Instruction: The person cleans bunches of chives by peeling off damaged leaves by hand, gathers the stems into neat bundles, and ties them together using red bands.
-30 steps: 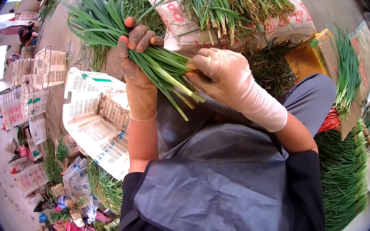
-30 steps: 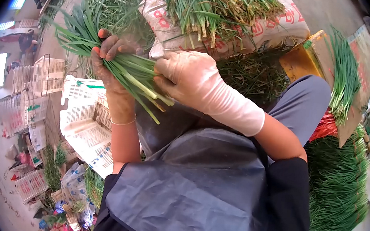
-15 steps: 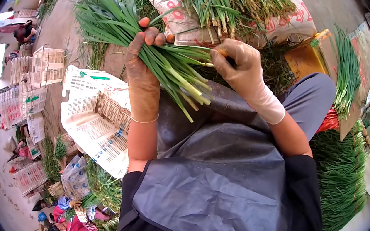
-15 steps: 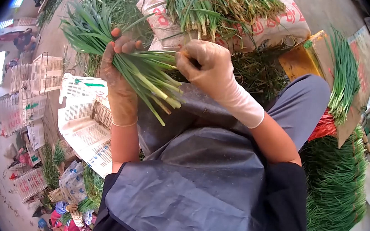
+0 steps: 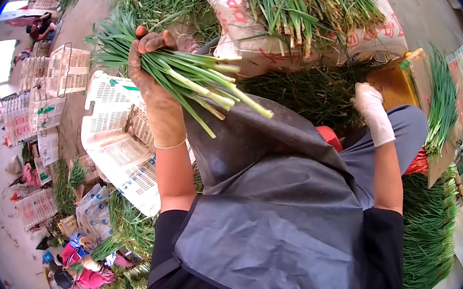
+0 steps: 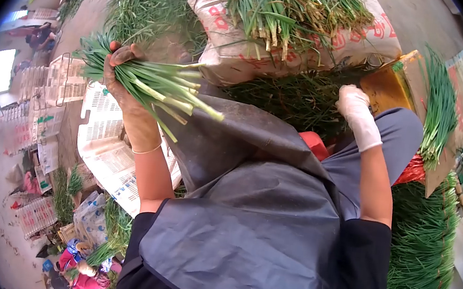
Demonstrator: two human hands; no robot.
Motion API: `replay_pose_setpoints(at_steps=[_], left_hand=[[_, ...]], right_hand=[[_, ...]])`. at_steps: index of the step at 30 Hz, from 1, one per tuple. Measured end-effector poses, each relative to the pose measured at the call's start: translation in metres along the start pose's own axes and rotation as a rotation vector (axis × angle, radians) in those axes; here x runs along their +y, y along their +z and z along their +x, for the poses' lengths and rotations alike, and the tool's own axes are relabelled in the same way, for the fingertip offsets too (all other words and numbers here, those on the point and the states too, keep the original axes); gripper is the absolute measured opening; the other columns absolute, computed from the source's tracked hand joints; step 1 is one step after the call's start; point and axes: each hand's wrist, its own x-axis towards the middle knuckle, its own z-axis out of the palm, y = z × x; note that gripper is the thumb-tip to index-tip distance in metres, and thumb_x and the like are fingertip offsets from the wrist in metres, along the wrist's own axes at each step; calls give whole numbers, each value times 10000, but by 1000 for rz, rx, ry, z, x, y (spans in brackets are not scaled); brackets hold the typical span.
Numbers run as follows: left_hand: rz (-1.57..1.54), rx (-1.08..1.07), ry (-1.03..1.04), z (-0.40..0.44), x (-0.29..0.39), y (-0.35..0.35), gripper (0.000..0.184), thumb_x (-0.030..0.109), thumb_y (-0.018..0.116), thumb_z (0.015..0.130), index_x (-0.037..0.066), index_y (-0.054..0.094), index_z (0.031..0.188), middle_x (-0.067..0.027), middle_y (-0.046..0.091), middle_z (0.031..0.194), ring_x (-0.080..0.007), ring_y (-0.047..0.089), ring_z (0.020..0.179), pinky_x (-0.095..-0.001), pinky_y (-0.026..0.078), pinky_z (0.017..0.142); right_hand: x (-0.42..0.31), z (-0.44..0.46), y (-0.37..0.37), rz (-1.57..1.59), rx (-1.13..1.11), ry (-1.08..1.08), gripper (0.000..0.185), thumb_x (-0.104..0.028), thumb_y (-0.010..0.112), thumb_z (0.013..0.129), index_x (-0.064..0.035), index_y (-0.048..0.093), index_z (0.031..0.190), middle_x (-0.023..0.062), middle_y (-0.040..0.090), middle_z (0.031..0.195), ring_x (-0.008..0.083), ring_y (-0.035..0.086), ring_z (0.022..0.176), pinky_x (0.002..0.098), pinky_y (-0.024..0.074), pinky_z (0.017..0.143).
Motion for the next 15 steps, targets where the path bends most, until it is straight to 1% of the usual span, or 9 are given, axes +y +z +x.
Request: replay_pose_setpoints(at_steps=[1, 3, 5, 7, 9, 10, 11, 13, 15], left_hand=[[3, -20, 1, -1, 0, 4, 156, 52, 542, 868, -13, 535, 1010, -2, 507, 720, -125, 559, 728, -392, 420, 989], [1, -51, -14, 1, -5, 10, 163, 50, 539, 868, -5, 530, 1021, 5, 497, 728, -114, 558, 732, -382, 427, 976], [-9, -61, -65, -5, -15, 11, 171, 48, 536, 867, 3, 525, 1032, 12, 488, 736, -103, 556, 736, -372, 435, 962], [-26, -108, -83, -2, -26, 16, 193, 48, 540, 863, 14, 513, 1051, 19, 480, 757, -92, 555, 745, -357, 440, 952], [-28, -111, -90, -2, -34, 20, 206, 51, 544, 861, 14, 512, 1061, 19, 484, 762, -93, 556, 751, -357, 438, 952], [-26, -105, -91, -3, -36, 22, 220, 55, 549, 859, 14, 511, 1072, 19, 489, 767, -94, 557, 756, -356, 437, 952], [-22, -97, -91, -5, -36, 22, 233, 58, 553, 857, 14, 511, 1082, 19, 493, 772, -94, 558, 761, -356, 436, 952], [-69, -91, -81, -3, -31, 12, 316, 106, 593, 850, 25, 508, 1143, -1, 502, 798, -134, 549, 763, -411, 459, 926], [-60, -92, -93, -5, -30, 8, 328, 101, 591, 849, 19, 508, 1155, -5, 506, 813, -134, 548, 776, -410, 444, 933]], right_hand=[[-16, -7, -12, -52, 149, -5, 277, -218, 589, 868, -24, 620, 1064, 142, 640, 964, 187, 609, 924, 291, 455, 814], [-66, -4, -57, 634, 250, -249, 331, -189, 559, 894, -35, 560, 1187, 141, 606, 1082, 175, 591, 976, 282, 448, 850], [-129, -21, -107, 1022, 114, -485, 326, -171, 566, 897, -35, 560, 1194, 118, 606, 1095, 162, 590, 968, 281, 446, 849], [-172, -29, -117, 1150, 18, -667, 343, -170, 620, 858, -48, 572, 1175, 127, 607, 1087, 189, 609, 944, 285, 458, 835], [-191, -18, -115, 631, 277, -837, 315, -161, 661, 818, -59, 603, 1110, 138, 627, 1003, 244, 631, 868, 302, 485, 780], [-196, -14, -110, 528, 313, -824, 210, -235, 605, 831, -85, 632, 975, 145, 634, 828, 318, 616, 771, 365, 495, 670], [-195, -13, -108, 528, 312, -825, 210, -235, 605, 831, -85, 632, 975, 145, 634, 828, 318, 616, 771, 365, 495, 670], [-190, -13, -105, 741, 376, -810, 182, -227, 621, 822, -77, 638, 924, 125, 638, 792, 309, 621, 750, 359, 496, 656], [-176, -15, -102, 900, 182, -724, 180, -211, 645, 824, -54, 630, 912, 134, 631, 789, 301, 623, 754, 332, 493, 649]])
